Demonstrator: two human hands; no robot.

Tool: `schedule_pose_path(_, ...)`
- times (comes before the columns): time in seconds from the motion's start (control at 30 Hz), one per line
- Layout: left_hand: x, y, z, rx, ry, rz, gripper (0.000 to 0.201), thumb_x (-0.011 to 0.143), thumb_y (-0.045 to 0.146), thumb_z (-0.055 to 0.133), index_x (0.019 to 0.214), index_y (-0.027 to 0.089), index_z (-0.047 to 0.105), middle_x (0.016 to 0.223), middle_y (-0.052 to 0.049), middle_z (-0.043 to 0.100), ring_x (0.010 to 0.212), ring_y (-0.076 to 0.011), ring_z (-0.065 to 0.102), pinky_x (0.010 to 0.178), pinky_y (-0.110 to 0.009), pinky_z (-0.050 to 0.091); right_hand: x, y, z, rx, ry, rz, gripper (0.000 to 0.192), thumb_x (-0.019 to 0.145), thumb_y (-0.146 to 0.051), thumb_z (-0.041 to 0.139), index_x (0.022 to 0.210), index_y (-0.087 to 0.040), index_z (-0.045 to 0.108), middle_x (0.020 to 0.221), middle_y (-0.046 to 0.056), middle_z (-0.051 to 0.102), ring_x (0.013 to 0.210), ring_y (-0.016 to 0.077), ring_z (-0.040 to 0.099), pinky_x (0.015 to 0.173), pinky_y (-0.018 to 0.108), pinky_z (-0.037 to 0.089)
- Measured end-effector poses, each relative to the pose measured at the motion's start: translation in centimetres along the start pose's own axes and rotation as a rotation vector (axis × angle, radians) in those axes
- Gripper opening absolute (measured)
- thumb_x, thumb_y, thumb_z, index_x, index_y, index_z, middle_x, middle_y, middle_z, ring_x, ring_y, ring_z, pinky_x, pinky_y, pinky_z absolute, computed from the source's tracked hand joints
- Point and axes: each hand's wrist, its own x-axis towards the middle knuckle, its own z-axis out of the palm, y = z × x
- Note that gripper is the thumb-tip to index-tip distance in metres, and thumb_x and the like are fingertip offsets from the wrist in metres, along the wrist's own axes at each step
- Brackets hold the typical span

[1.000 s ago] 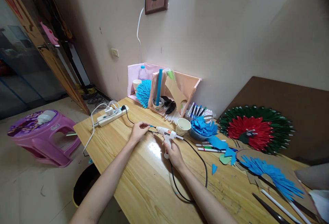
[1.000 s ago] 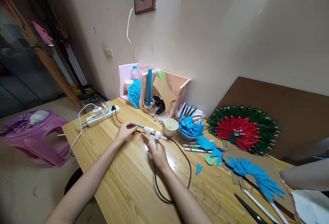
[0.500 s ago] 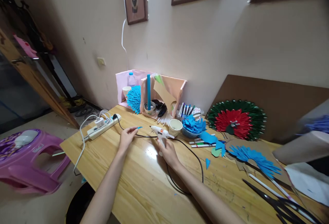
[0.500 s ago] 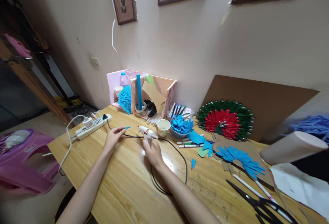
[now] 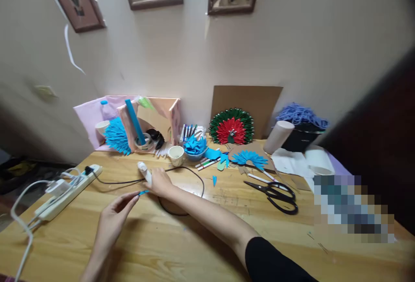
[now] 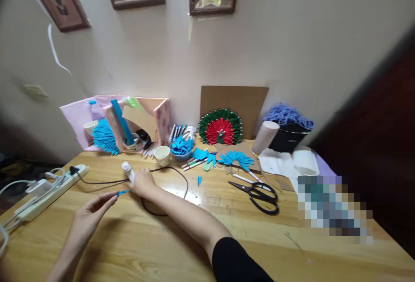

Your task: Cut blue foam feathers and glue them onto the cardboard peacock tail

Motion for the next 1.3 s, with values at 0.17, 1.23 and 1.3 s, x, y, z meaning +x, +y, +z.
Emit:
schedule_pose_path(0.17,0.2,5.3,3.9,0.03,-0.156,0.092,0.036,0.053,0.05,0.071,0.073,0.021,0.07,0.079,-0.005,0.071,0.079,-0.0246,0.065,0.074,-0.033,0.053,-7.1,7.7,-10.0,0.103,-0.064,-0.165,0.032,0.075,-0.027,0.058,0.106,-0.02,0.059,0.104,0.008,0.062,0.097,0.0232,0.054,0.081,0.033,0.041)
schedule_pose_path(1.23,0.8,15.7,18.0,-0.075,-0.639,0.283,0.026,0.066,0.042,0.065,0.077,0.018,0.066,0.077,-0.005,0.069,0.073,-0.0188,0.063,0.068,-0.027,0.051,-19.9,22.6,-29.6,0.479,0.493,0.355,0.031,0.07,-0.042,0.061,0.078,-0.013,0.068,0.068,0.003,0.063,0.053,0.011,0.05,0.047,0.022,0.04)
schedule_pose_path(1.3,0.2,16.2,18.0,-0.058,-0.752,0.288,0.024,0.069,0.04,0.064,0.077,0.017,0.065,0.079,-0.005,0.068,0.074,-0.0181,0.062,0.069,-0.027,0.05,-19.1,21.0,-28.0,0.463,0.356,0.304,0.031,0.073,-0.042,0.059,0.078,-0.013,0.068,0.065,0.002,0.062,0.051,0.0103,0.048,0.047,0.022,0.038)
